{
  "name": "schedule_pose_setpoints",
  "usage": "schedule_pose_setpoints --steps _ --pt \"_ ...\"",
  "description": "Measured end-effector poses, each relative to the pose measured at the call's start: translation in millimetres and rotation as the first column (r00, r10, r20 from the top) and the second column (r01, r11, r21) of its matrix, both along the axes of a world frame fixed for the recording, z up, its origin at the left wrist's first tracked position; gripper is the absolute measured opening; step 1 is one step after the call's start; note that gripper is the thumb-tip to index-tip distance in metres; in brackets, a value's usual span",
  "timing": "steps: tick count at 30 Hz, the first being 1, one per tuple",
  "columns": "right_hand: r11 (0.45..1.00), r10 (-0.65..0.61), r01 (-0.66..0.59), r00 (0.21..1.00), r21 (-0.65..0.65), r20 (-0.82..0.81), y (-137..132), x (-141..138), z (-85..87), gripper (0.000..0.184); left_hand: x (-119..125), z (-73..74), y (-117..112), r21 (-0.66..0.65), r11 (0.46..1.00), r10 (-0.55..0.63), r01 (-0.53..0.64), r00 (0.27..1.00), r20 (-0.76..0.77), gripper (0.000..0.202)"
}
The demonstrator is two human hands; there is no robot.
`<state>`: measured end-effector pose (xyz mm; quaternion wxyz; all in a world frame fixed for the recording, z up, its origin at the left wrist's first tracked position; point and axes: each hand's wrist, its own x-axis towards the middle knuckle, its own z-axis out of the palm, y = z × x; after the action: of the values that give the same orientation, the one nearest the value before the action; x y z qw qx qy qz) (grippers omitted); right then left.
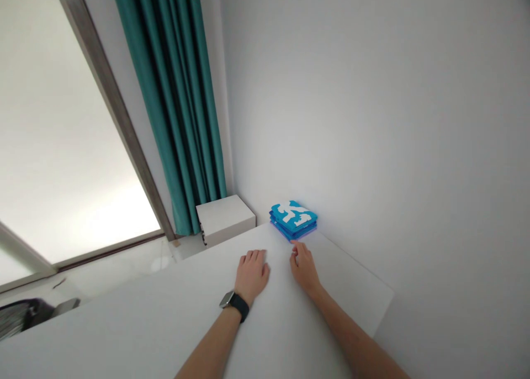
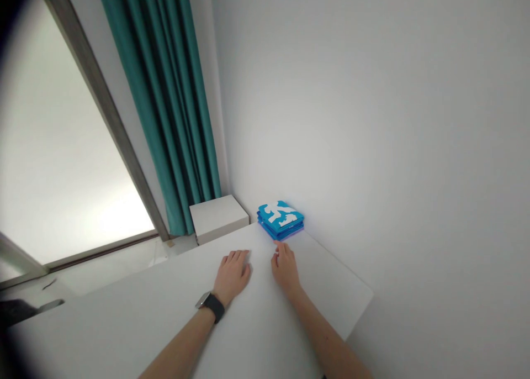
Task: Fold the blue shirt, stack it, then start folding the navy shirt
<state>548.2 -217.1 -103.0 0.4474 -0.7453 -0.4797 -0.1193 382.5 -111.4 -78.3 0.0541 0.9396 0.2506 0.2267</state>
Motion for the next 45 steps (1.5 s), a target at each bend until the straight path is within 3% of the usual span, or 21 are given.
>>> schedule_pose_setpoints --steps 8,16,23,28,32,37,41,45 --pt "0.974 0.201 -0.191 0.977 -0.119 0.074 26.6 -51.3 4.0 0.044 -49.5 0.6 5.6 0.019 0.994 0.108 -0.107 0.994 -0.031 0.02" --pt "0.888 0.421 -0.37 0.894 -0.274 0.156 67.1 -131.6 12.8 0.044 -135.5 7.9 17.3 -0.009 0.963 0.269 -0.27 0.961 -0.059 0.016" --pt "0.782 0.608 -0.523 0.761 -0.339 0.228 105.6 -201.8 15.4 0.042 -221.6 7.3 23.8 -0.05 0.902 0.427 -0.429 0.903 -0.052 0.021" --pt "0.696 0.713 -0.61 0.646 -0.379 0.272 124.9 -248.5 19.7 0.041 -267.7 9.6 14.5 -0.07 0.863 0.5 -0.501 0.865 -0.037 0.02" --pt "0.647 0.761 -0.649 0.578 -0.4 0.294 134.5 -285.2 22.8 0.037 -298.5 14.2 5.3 -0.084 0.824 0.558 -0.56 0.828 -0.048 0.022" --pt "0.634 0.773 -0.652 0.548 -0.415 0.319 141.9 -322.1 23.3 0.028 -336.8 17.0 -1.5 -0.073 0.819 0.566 -0.569 0.822 -0.059 0.027" --pt "0.644 0.763 -0.634 0.569 -0.428 0.305 146.0 -332.5 21.0 0.021 -355.2 17.1 0.2 -0.1 0.806 0.579 -0.583 0.813 -0.064 0.026" --pt "0.653 0.75 -0.611 0.604 -0.448 0.27 148.5 -331.9 20.5 0.019 -358.0 18.8 3.7 -0.184 0.784 0.596 -0.593 0.801 -0.044 0.022"
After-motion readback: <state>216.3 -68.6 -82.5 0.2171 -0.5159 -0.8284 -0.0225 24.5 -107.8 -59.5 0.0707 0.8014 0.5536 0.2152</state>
